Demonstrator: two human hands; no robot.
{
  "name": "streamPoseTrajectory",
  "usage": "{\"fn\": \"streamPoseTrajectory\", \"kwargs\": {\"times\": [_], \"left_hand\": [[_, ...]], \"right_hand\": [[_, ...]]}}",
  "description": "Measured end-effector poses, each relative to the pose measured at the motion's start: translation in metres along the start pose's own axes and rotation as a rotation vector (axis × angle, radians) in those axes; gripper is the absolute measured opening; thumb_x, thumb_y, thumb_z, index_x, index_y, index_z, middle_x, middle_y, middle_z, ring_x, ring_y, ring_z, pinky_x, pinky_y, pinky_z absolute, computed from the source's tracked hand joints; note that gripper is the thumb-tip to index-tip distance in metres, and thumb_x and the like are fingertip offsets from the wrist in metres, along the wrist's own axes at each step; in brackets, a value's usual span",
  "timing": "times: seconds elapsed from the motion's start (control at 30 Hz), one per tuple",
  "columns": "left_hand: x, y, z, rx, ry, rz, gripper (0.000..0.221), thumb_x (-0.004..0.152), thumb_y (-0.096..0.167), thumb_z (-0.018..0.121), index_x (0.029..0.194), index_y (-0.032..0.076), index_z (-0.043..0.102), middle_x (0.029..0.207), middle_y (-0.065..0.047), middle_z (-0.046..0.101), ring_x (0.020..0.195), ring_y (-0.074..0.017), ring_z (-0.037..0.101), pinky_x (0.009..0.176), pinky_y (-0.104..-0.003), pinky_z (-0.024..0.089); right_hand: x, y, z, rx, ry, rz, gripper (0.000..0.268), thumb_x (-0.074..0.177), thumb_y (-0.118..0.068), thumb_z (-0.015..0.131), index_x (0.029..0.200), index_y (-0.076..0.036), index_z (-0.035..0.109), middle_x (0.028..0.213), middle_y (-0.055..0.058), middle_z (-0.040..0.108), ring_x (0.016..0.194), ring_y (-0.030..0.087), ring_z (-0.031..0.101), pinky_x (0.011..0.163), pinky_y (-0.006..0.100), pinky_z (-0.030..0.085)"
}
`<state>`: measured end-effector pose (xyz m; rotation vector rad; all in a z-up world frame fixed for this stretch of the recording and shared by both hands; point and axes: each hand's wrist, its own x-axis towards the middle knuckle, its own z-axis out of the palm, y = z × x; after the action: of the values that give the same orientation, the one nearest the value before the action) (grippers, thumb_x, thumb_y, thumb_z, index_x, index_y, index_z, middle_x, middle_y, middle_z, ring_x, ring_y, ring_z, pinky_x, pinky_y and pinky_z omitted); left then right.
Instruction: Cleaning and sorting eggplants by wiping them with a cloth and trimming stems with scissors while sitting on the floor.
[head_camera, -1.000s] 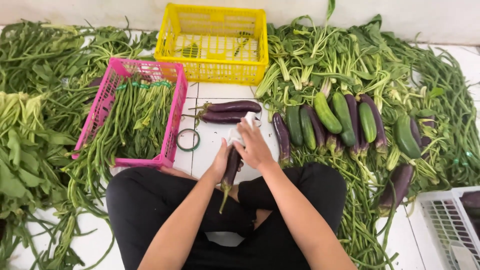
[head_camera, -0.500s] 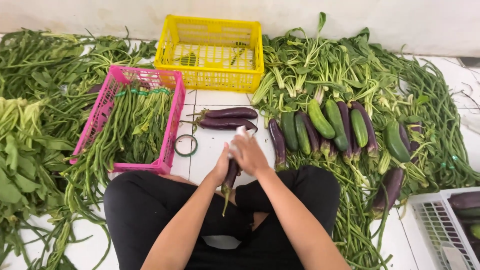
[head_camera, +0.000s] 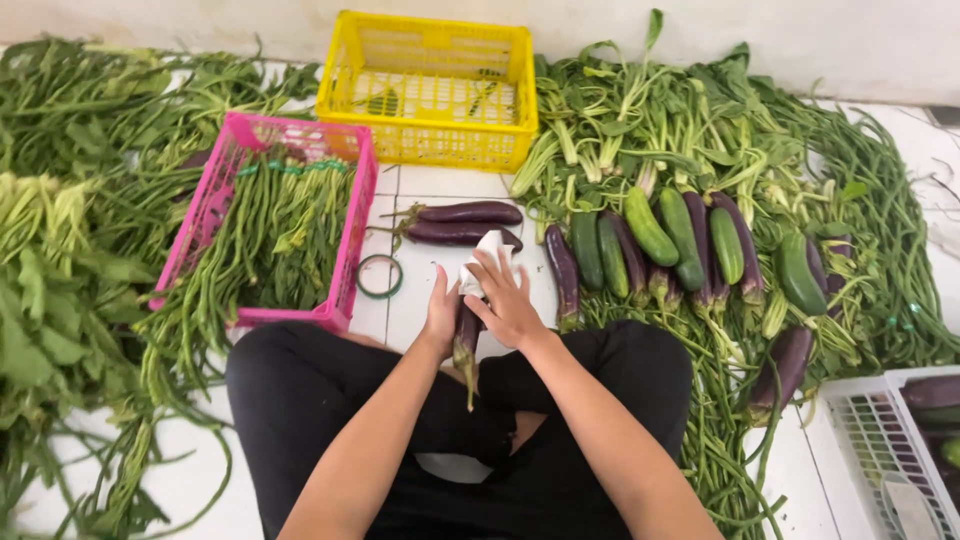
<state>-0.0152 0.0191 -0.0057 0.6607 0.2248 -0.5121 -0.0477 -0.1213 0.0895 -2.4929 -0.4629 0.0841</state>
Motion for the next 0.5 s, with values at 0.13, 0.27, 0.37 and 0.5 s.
{"fn": "streamPoseTrajectory", "kwargs": {"times": [0.13, 0.27, 0.37, 0.5], "left_hand": [[0.050, -0.029, -0.069, -0.013, 0.100, 0.072, 0.096, 0.094, 0.084, 0.034, 0.151, 0.008, 0.048, 0.148, -0.018, 0.055, 0.130, -0.0376, 0.056, 0.116, -0.053, 0.041], [-0.003, 0.007, 0.001, -0.034, 0.140, 0.098, 0.088, 0.094, 0.082, 0.032, 0.151, 0.017, 0.050, 0.150, -0.015, 0.054, 0.136, -0.0329, 0.053, 0.121, -0.050, 0.035], [0.001, 0.005, 0.000, 0.045, 0.120, 0.100, 0.084, 0.095, 0.080, 0.034, 0.148, 0.017, 0.054, 0.147, -0.012, 0.058, 0.134, -0.0294, 0.055, 0.122, -0.048, 0.036], [0.019, -0.001, -0.009, 0.104, 0.128, 0.101, 0.082, 0.096, 0.078, 0.038, 0.142, 0.013, 0.059, 0.140, -0.011, 0.064, 0.128, -0.0267, 0.060, 0.119, -0.044, 0.040]], "right_hand": [[0.008, 0.005, 0.024, -0.023, 0.030, -0.145, 0.055, 0.107, -0.055, 0.035, 0.148, -0.019, 0.043, 0.164, 0.009, 0.034, 0.155, 0.038, 0.017, 0.120, 0.066, 0.013], [0.003, -0.008, 0.025, -0.041, 0.029, -0.135, 0.046, 0.106, -0.041, 0.038, 0.147, -0.021, 0.043, 0.165, 0.007, 0.030, 0.155, 0.040, 0.016, 0.118, 0.066, 0.017], [0.004, -0.006, 0.022, -0.008, 0.032, -0.054, 0.048, 0.105, -0.040, 0.039, 0.150, -0.022, 0.040, 0.167, 0.008, 0.024, 0.154, 0.043, 0.012, 0.118, 0.067, 0.018], [0.005, -0.008, 0.011, 0.050, 0.045, 0.036, 0.056, 0.106, -0.041, 0.037, 0.158, -0.020, 0.034, 0.172, 0.009, 0.012, 0.155, 0.044, 0.005, 0.120, 0.065, 0.016]]}}
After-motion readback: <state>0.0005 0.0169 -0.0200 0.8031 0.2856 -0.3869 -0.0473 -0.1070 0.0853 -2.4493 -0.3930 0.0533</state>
